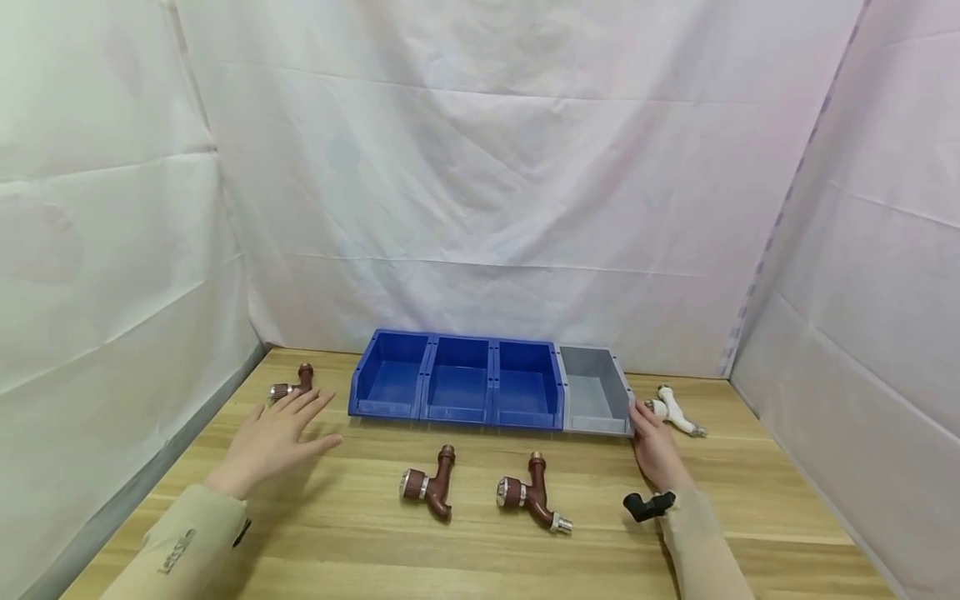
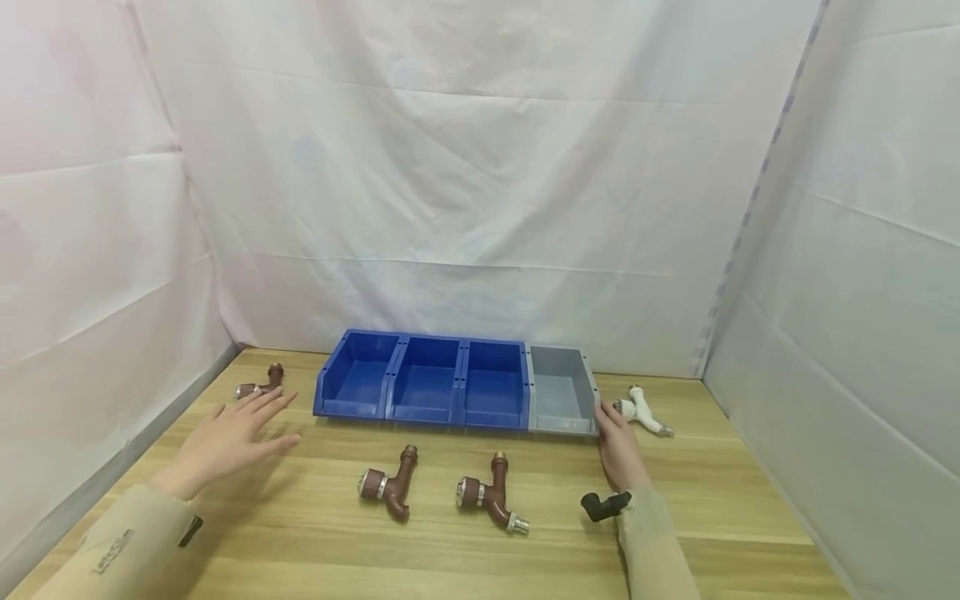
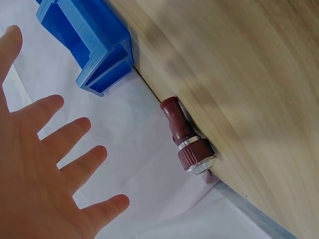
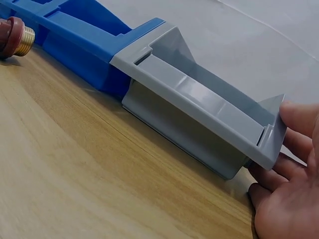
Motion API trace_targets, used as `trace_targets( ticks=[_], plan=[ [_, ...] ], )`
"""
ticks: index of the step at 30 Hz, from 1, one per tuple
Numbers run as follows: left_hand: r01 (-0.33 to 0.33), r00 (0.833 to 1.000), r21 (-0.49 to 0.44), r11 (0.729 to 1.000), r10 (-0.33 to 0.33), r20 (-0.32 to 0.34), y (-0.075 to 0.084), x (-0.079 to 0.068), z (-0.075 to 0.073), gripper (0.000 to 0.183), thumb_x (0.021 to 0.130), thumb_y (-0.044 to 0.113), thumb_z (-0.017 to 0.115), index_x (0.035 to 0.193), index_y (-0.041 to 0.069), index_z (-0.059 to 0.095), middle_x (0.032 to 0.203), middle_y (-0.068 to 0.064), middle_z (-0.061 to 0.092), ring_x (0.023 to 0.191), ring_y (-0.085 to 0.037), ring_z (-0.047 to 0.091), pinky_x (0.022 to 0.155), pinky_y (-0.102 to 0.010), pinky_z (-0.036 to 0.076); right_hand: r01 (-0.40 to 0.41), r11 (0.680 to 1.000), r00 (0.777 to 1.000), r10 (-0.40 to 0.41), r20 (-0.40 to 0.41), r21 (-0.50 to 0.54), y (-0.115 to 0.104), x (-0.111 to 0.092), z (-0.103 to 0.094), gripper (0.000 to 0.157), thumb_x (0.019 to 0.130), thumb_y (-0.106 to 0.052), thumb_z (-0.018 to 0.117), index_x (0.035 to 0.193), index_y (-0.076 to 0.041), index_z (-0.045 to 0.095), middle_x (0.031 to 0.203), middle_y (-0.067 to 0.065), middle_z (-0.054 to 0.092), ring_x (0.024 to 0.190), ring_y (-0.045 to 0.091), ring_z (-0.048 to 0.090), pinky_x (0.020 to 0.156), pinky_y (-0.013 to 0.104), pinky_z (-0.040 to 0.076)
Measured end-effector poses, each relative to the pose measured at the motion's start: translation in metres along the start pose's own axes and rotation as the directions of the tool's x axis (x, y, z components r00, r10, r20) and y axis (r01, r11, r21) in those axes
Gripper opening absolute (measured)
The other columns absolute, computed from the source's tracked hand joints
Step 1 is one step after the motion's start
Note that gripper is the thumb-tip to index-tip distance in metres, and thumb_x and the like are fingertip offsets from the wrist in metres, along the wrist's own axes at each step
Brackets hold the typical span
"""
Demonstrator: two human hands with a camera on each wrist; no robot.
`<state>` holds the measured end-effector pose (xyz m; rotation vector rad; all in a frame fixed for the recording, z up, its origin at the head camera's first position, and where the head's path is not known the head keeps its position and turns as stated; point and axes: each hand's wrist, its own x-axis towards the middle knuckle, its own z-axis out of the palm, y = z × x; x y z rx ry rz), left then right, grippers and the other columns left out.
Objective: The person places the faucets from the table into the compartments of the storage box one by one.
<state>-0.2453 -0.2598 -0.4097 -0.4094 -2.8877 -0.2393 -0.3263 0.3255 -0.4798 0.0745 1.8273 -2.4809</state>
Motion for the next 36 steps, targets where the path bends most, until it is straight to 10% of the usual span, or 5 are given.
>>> trace_targets(
  ticks=[36],
  plan=[
    [0.018, 1.000, 0.025, 1.000, -0.019, 0.011, -0.014, 0.025, -0.008, 0.079, 0.090, 0.064, 0.053, 0.147, 0.009, 0.042, 0.143, -0.024, 0.044, 0.126, -0.052, 0.040, 0.099, -0.074, 0.024, 0.053, 0.998, 0.999, -0.053, 0.010, -0.029, 0.011, 0.000, -0.006, 0.065, 0.106, -0.021, 0.039, 0.154, -0.002, -0.001, 0.161, 0.010, -0.005, 0.146, 0.020, -0.004, 0.117, 0.032, 0.005]
  ],
)
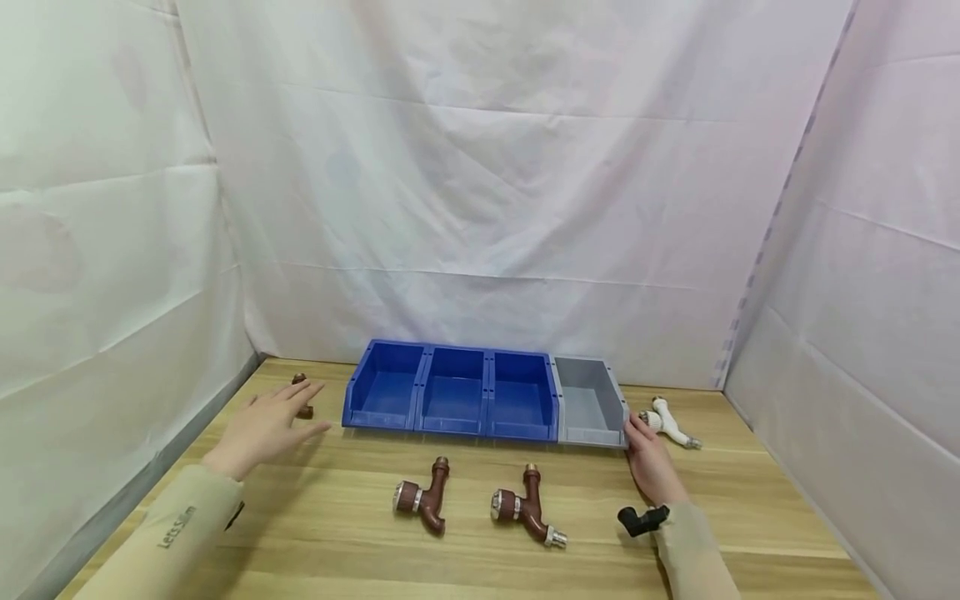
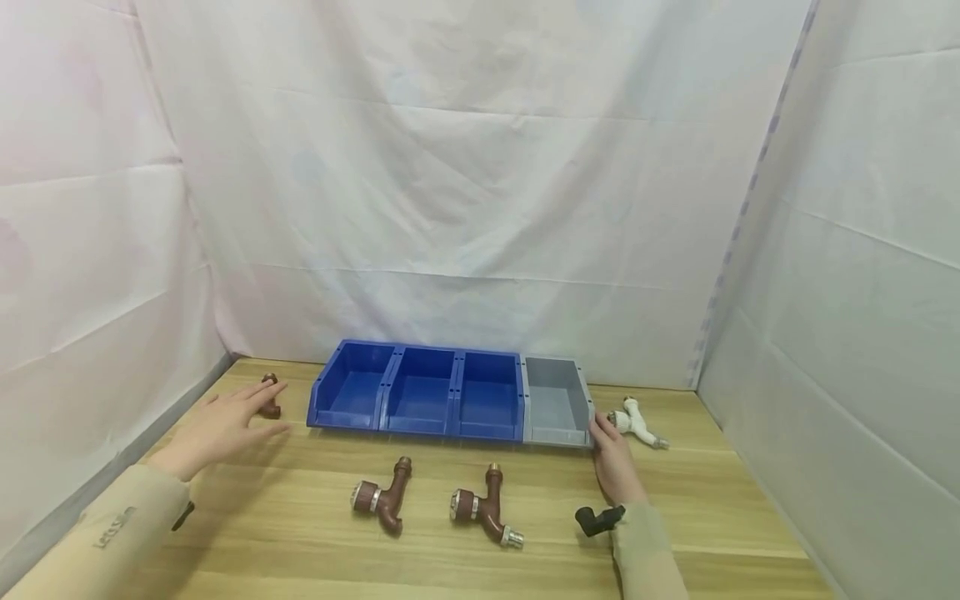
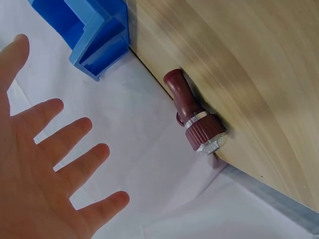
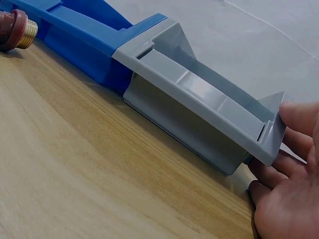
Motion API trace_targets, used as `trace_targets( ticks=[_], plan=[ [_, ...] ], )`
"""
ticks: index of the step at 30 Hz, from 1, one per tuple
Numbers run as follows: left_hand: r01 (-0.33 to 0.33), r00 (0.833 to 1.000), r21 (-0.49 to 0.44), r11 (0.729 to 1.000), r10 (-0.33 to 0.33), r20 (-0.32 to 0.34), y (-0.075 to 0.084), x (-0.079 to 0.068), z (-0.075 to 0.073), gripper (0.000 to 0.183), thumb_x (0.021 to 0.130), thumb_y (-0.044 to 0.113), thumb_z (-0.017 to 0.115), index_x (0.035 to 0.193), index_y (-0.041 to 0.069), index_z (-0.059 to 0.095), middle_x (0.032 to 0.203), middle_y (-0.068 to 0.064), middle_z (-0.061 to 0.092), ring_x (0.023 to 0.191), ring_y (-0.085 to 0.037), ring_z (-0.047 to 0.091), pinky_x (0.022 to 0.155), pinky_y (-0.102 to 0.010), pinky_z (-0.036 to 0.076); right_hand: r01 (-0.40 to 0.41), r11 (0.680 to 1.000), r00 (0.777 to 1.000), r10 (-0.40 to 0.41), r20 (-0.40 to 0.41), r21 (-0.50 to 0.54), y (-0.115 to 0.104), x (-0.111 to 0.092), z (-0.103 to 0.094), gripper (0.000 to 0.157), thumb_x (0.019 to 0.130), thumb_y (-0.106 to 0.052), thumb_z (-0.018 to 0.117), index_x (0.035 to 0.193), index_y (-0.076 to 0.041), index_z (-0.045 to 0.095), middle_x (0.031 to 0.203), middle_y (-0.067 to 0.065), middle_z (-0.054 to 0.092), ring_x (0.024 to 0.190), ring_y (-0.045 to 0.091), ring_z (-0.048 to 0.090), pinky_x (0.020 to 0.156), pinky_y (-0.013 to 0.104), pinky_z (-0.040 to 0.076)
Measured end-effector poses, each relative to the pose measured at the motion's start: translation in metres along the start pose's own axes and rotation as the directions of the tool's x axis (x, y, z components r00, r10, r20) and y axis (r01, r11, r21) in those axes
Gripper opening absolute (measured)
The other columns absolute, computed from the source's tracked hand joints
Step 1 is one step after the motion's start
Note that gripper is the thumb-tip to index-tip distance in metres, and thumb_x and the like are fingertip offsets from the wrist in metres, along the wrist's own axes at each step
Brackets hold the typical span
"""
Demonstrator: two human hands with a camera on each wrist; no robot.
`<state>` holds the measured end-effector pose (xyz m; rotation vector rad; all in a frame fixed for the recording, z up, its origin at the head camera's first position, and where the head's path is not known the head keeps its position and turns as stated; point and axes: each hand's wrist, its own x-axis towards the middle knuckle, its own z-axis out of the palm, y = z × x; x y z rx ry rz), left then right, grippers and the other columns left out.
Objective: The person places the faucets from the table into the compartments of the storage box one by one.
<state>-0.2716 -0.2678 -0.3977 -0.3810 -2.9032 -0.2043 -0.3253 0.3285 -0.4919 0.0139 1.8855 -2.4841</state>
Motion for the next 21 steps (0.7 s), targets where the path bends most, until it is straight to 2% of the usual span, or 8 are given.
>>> trace_targets(
  ticks=[10, 16, 21],
  plan=[
    [0.010, 1.000, -0.022, 1.000, -0.011, -0.023, -0.010, 0.001, 0.001, 0.080, 0.087, 0.063, 0.058, 0.143, 0.007, 0.047, 0.138, -0.023, 0.050, 0.125, -0.049, 0.043, 0.095, -0.074, 0.026, -0.015, 1.000, 1.000, 0.015, -0.010, 0.001, -0.001, -0.002, 0.002, 0.063, 0.107, -0.017, 0.036, 0.154, -0.001, -0.002, 0.161, 0.010, -0.006, 0.146, 0.019, -0.005, 0.117, 0.031, 0.004],
    [-0.013, 0.999, -0.033, 0.999, 0.012, -0.037, -0.013, 0.013, -0.001, 0.079, 0.086, 0.062, 0.060, 0.140, 0.004, 0.050, 0.113, -0.009, 0.066, 0.117, -0.043, 0.052, 0.094, -0.075, 0.027, -0.017, 1.000, 1.000, 0.017, -0.016, 0.017, -0.003, 0.000, 0.004, 0.061, 0.107, -0.015, 0.035, 0.154, -0.002, -0.003, 0.161, 0.009, -0.005, 0.146, 0.017, -0.004, 0.116, 0.029, 0.005],
    [-0.014, 1.000, -0.024, 1.000, 0.014, -0.012, -0.014, 0.023, -0.005, 0.082, 0.086, 0.064, 0.058, 0.141, 0.004, 0.050, 0.123, -0.016, 0.061, 0.115, -0.045, 0.053, 0.092, -0.074, 0.031, -0.025, 0.999, 1.000, 0.025, -0.019, 0.020, -0.005, -0.002, 0.003, 0.061, 0.107, -0.015, 0.034, 0.154, -0.003, -0.003, 0.161, 0.008, -0.005, 0.146, 0.015, -0.004, 0.116, 0.028, 0.004]
  ],
)
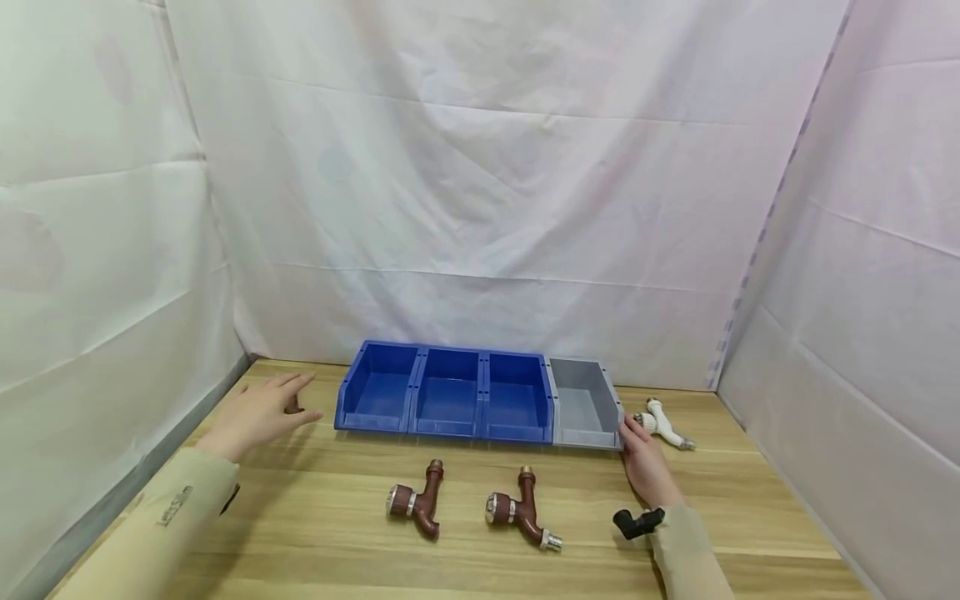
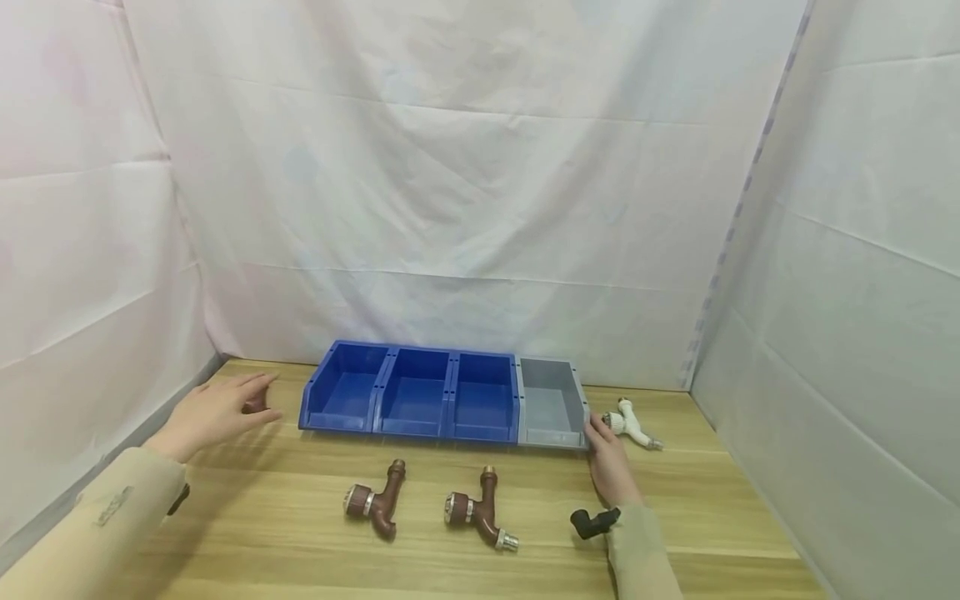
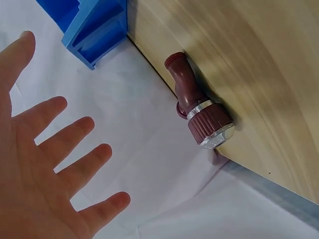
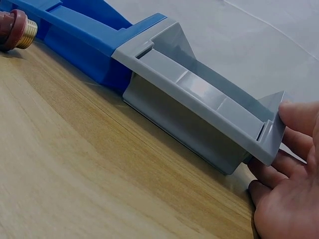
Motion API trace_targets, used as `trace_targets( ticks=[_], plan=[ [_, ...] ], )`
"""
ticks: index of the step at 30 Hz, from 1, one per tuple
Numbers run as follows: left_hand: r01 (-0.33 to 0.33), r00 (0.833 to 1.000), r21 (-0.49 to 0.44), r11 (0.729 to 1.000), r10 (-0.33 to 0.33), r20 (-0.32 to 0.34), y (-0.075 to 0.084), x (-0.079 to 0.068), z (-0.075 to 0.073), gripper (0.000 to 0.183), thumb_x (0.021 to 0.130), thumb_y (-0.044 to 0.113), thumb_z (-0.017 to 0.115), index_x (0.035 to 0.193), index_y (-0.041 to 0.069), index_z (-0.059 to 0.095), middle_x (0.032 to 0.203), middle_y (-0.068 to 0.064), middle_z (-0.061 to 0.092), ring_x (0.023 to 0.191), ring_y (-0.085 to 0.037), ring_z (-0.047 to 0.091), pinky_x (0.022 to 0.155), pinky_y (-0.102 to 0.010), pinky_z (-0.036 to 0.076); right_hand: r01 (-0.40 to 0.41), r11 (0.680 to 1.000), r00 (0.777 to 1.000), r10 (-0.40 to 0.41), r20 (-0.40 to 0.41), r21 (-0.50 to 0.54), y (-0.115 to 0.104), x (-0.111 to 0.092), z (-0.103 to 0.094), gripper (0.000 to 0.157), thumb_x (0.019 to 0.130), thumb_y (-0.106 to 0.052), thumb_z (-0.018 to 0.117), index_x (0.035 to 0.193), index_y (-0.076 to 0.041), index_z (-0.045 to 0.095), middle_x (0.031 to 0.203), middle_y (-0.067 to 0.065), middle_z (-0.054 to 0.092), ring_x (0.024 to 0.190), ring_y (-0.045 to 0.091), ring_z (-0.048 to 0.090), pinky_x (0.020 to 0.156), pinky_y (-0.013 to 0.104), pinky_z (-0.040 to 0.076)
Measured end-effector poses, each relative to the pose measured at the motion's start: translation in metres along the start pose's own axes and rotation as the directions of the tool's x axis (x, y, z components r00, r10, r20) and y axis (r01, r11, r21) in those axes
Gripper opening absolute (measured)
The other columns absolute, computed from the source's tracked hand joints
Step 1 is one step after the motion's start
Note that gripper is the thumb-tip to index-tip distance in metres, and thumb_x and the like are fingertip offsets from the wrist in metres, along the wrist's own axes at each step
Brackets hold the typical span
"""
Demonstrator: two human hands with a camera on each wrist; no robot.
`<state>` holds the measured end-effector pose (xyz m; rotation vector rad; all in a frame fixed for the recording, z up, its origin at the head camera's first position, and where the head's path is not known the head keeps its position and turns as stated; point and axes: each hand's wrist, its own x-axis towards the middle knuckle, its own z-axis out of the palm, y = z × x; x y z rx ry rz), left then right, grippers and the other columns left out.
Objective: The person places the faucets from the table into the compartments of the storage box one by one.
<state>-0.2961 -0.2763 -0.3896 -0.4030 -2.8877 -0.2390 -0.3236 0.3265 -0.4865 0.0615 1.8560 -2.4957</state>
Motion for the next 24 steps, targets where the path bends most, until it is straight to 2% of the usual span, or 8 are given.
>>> trace_targets(
  ticks=[2, 5, 11, 13, 24],
  plan=[
    [0.000, 1.000, -0.003, 1.000, 0.000, 0.009, -0.001, 0.003, -0.002, 0.081, 0.087, 0.062, 0.060, 0.141, 0.004, 0.048, 0.130, -0.020, 0.057, 0.117, -0.047, 0.051, 0.092, -0.072, 0.032, 0.002, 1.000, 1.000, -0.002, 0.003, 0.001, 0.000, -0.001, 0.000, 0.061, 0.107, -0.015, 0.034, 0.154, -0.003, -0.003, 0.161, 0.008, -0.005, 0.146, 0.016, -0.005, 0.116, 0.028, 0.004],
    [-0.007, 1.000, -0.004, 1.000, 0.007, 0.004, -0.002, 0.006, -0.004, 0.080, 0.087, 0.060, 0.061, 0.142, 0.003, 0.048, 0.129, -0.021, 0.057, 0.117, -0.047, 0.051, 0.091, -0.070, 0.035, 0.011, 1.000, 1.000, -0.012, 0.010, 0.008, 0.000, -0.001, 0.001, 0.061, 0.107, -0.013, 0.034, 0.153, -0.002, -0.004, 0.161, 0.009, -0.005, 0.146, 0.017, -0.004, 0.116, 0.028, 0.004],
    [0.008, 1.000, 0.022, 1.000, -0.009, 0.005, -0.006, 0.012, -0.007, 0.087, 0.086, 0.071, 0.051, 0.143, 0.006, 0.046, 0.126, -0.019, 0.060, 0.117, -0.048, 0.051, 0.090, -0.071, 0.035, 0.029, 1.000, 0.999, -0.029, 0.020, 0.002, 0.001, 0.001, 0.001, 0.058, 0.106, -0.006, 0.030, 0.153, 0.000, -0.003, 0.160, 0.011, -0.008, 0.145, 0.020, -0.006, 0.116, 0.031, 0.002],
    [0.010, 1.000, 0.032, 0.999, -0.010, 0.008, -0.007, 0.013, -0.007, 0.088, 0.086, 0.072, 0.050, 0.144, 0.006, 0.046, 0.133, -0.021, 0.055, 0.118, -0.048, 0.050, 0.091, -0.071, 0.035, 0.029, 1.000, 0.999, -0.029, 0.023, -0.002, 0.001, 0.001, 0.001, 0.058, 0.106, -0.005, 0.030, 0.153, 0.000, -0.004, 0.160, 0.012, -0.010, 0.145, 0.021, -0.006, 0.117, 0.033, 0.001],
    [0.018, 0.999, 0.042, 0.999, -0.020, 0.027, -0.012, 0.016, -0.001, 0.089, 0.084, 0.073, 0.050, 0.143, 0.006, 0.047, 0.137, -0.024, 0.051, 0.120, -0.050, 0.047, 0.090, -0.070, 0.036, 0.013, 1.000, 1.000, -0.013, 0.011, 0.011, 0.000, 0.000, -0.001, 0.058, 0.106, -0.003, 0.029, 0.153, 0.000, -0.004, 0.160, 0.011, -0.008, 0.145, 0.019, -0.005, 0.117, 0.031, 0.003]
  ],
)
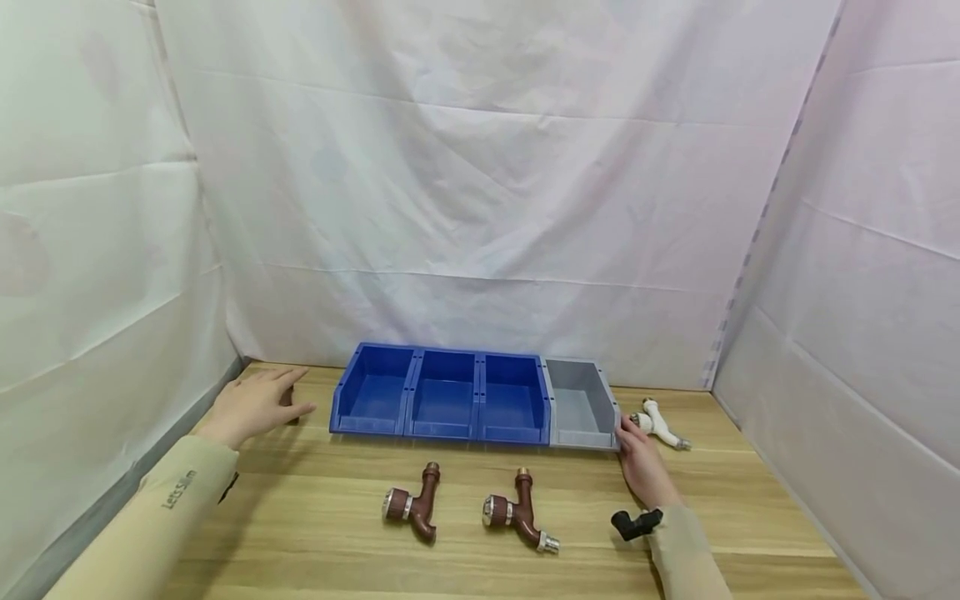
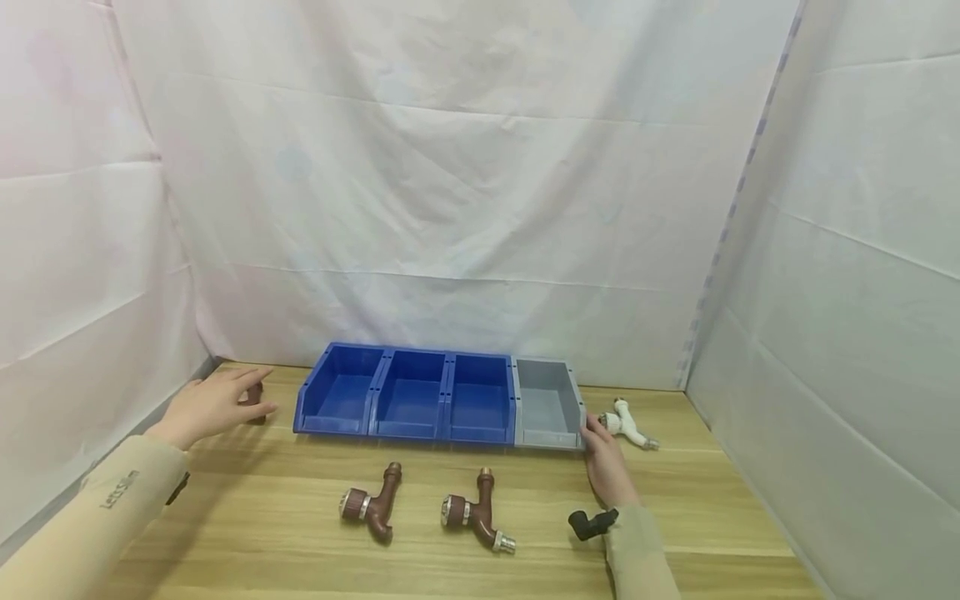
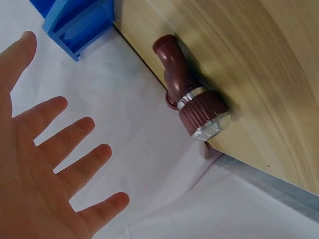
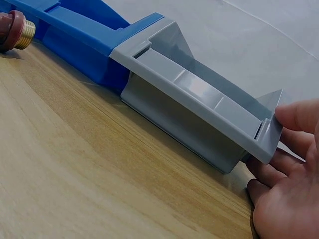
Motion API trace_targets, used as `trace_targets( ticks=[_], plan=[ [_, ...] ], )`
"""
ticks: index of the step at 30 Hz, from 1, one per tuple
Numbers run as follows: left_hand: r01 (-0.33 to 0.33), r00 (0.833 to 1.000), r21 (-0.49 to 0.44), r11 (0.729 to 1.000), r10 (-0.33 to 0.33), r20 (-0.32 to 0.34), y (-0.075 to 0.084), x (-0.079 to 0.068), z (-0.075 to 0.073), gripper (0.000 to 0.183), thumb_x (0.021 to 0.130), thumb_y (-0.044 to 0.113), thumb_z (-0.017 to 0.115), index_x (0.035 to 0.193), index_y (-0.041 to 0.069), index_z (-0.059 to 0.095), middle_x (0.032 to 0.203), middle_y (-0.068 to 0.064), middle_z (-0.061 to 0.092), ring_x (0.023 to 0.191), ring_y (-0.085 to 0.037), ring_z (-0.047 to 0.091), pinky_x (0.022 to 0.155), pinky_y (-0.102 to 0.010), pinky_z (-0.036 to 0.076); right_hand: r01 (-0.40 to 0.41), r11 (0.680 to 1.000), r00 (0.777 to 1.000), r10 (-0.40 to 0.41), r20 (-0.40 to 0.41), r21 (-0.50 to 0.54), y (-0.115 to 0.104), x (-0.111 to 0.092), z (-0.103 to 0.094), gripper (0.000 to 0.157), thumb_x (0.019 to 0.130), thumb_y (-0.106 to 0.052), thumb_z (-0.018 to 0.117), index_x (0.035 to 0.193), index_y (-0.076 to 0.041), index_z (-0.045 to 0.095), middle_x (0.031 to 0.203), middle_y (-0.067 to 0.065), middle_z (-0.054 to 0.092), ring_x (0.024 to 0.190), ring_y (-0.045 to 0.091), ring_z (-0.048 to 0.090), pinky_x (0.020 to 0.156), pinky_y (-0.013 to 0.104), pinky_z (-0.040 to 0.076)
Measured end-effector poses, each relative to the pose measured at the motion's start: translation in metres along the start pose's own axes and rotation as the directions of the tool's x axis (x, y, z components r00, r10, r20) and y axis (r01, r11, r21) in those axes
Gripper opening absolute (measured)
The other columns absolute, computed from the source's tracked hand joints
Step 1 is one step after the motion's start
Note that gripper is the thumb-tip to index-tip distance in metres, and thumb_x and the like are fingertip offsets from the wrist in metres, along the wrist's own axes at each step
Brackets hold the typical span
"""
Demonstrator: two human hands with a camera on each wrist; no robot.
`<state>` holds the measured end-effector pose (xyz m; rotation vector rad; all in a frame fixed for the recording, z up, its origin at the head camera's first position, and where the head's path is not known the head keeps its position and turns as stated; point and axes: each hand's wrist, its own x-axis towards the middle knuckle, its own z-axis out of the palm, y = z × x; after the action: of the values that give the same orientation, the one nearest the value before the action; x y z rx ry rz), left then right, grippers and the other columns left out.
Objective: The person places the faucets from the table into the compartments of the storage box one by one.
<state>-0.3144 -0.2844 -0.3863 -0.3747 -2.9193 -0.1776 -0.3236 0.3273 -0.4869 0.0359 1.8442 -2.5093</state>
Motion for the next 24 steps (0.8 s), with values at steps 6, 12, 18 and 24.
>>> trace_targets(
  ticks=[6, 12, 18, 24],
  plan=[
    [0.011, 1.000, 0.004, 1.000, -0.011, 0.012, -0.009, 0.002, 0.005, 0.090, 0.084, 0.074, 0.050, 0.144, 0.008, 0.045, 0.130, -0.018, 0.058, 0.115, -0.045, 0.052, 0.083, -0.068, 0.041, -0.001, 1.000, 1.000, 0.001, -0.006, -0.012, -0.001, 0.000, 0.000, 0.058, 0.106, -0.005, 0.030, 0.153, -0.001, -0.003, 0.160, 0.011, -0.007, 0.146, 0.019, -0.003, 0.117, 0.031, 0.003],
    [0.017, 1.000, -0.012, 1.000, -0.017, 0.017, -0.017, 0.002, 0.013, 0.088, 0.084, 0.072, 0.053, 0.142, 0.005, 0.047, 0.120, -0.013, 0.062, 0.108, -0.040, 0.058, 0.077, -0.066, 0.044, 0.009, 1.000, 1.000, -0.009, 0.004, -0.012, 0.001, -0.002, 0.000, 0.058, 0.105, -0.004, 0.030, 0.153, 0.001, -0.003, 0.160, 0.012, -0.006, 0.146, 0.022, -0.004, 0.117, 0.032, 0.003],
    [0.008, 1.000, -0.061, 0.998, -0.007, 0.027, -0.020, 0.004, 0.019, 0.085, 0.085, 0.066, 0.059, 0.139, 0.001, 0.049, 0.106, -0.010, 0.064, 0.088, -0.029, 0.060, 0.072, -0.056, 0.047, 0.008, 1.000, 1.000, -0.007, 0.011, -0.015, 0.001, -0.003, 0.000, 0.057, 0.106, -0.005, 0.030, 0.153, 0.000, -0.002, 0.161, 0.012, -0.004, 0.146, 0.021, -0.003, 0.117, 0.033, 0.003],
    [0.019, 0.999, -0.066, 0.998, -0.016, 0.048, -0.023, 0.005, 0.024, 0.086, 0.086, 0.063, 0.059, 0.140, -0.001, 0.047, 0.109, -0.017, 0.064, 0.089, -0.033, 0.062, 0.073, -0.055, 0.048, 0.004, 1.000, 1.000, -0.004, 0.012, -0.021, 0.001, -0.001, 0.000, 0.059, 0.106, -0.006, 0.032, 0.153, 0.000, -0.004, 0.160, 0.011, -0.006, 0.146, 0.020, -0.004, 0.117, 0.033, 0.003]
  ],
)
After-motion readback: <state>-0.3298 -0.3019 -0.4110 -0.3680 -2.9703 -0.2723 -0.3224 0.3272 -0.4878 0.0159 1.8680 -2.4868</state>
